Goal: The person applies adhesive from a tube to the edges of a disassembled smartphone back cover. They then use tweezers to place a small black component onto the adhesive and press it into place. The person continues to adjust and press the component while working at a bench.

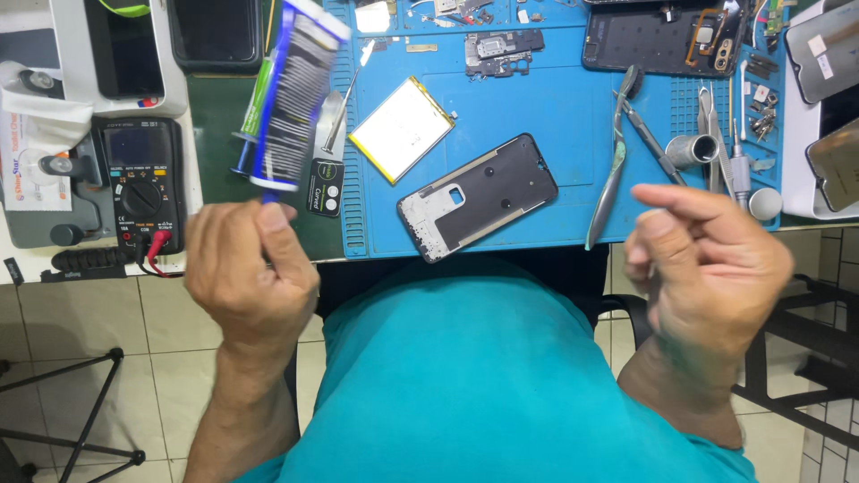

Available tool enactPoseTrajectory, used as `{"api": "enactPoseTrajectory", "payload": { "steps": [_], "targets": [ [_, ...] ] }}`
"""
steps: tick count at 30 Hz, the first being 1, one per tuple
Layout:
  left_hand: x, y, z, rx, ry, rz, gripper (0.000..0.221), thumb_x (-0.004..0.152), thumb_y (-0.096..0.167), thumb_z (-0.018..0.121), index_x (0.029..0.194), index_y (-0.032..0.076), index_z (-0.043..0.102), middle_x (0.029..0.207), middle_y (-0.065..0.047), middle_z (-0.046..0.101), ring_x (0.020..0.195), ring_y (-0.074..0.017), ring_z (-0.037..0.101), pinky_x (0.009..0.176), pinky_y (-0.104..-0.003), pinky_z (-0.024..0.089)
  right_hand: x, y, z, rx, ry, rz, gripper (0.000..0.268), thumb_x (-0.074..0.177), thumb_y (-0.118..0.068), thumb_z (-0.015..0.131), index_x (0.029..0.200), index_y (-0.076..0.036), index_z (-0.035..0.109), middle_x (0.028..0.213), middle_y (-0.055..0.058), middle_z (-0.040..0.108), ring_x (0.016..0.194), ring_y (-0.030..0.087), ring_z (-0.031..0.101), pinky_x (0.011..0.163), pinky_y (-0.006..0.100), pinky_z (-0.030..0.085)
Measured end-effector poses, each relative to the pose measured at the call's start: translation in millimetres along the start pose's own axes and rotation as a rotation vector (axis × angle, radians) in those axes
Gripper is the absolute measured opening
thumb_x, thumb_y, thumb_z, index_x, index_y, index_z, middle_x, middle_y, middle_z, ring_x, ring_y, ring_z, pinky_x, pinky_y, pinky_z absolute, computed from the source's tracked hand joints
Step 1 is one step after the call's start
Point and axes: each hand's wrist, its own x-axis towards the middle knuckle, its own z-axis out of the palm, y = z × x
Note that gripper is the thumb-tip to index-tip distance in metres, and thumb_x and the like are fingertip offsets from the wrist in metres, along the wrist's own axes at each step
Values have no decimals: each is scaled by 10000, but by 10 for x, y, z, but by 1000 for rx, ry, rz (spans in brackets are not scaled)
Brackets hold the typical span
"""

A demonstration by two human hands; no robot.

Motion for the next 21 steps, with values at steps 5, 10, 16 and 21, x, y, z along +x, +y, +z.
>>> {"api": "enactPoseTrajectory", "payload": {
  "steps": [5, 10, 16, 21],
  "targets": [
    [-85, -299, 30, 204, -52, -97, 284, 1150, 37, 521, 891, 0, 632, 796, -144, 581, 732, -348, 550, 691, -466, 383, 222, 198, -194, -73, 149, -258, 292, 1210, -54, 602, 1376, 180, 549, 800, 169, 499, 634, 209, 517, 503, 307, 428],
    [-168, -365, 58, 293, -169, -173, 288, 1167, 57, 578, 896, 41, 676, 799, -101, 639, 727, -301, 574, 703, -432, 377, 342, 157, -274, -448, -18, -500, 146, 1162, 185, 717, 1298, 229, 683, 1179, 325, 625, 1106, 358, 613, 970, 394, 536],
    [-197, -424, 41, 374, -239, -199, 369, 1183, 144, 680, 838, 47, 592, 787, -102, 599, 755, -313, 544, 734, -446, 361, 449, 184, -227, -540, -109, -513, 136, 1182, 131, 686, 1294, 199, 720, 977, 225, 703, 993, 323, 577, 986, 428, 463],
    [-46, -239, 2, 345, -119, -183, 191, 1159, 136, 714, 1014, 23, 663, 886, -91, 586, 844, -313, 555, 803, -449, 399, 453, 177, -176, -579, -182, -543, 142, 1141, 93, 764, 1265, 157, 739, 1152, 263, 651, 1022, 330, 559, 831, 376, 483]
  ]
}}
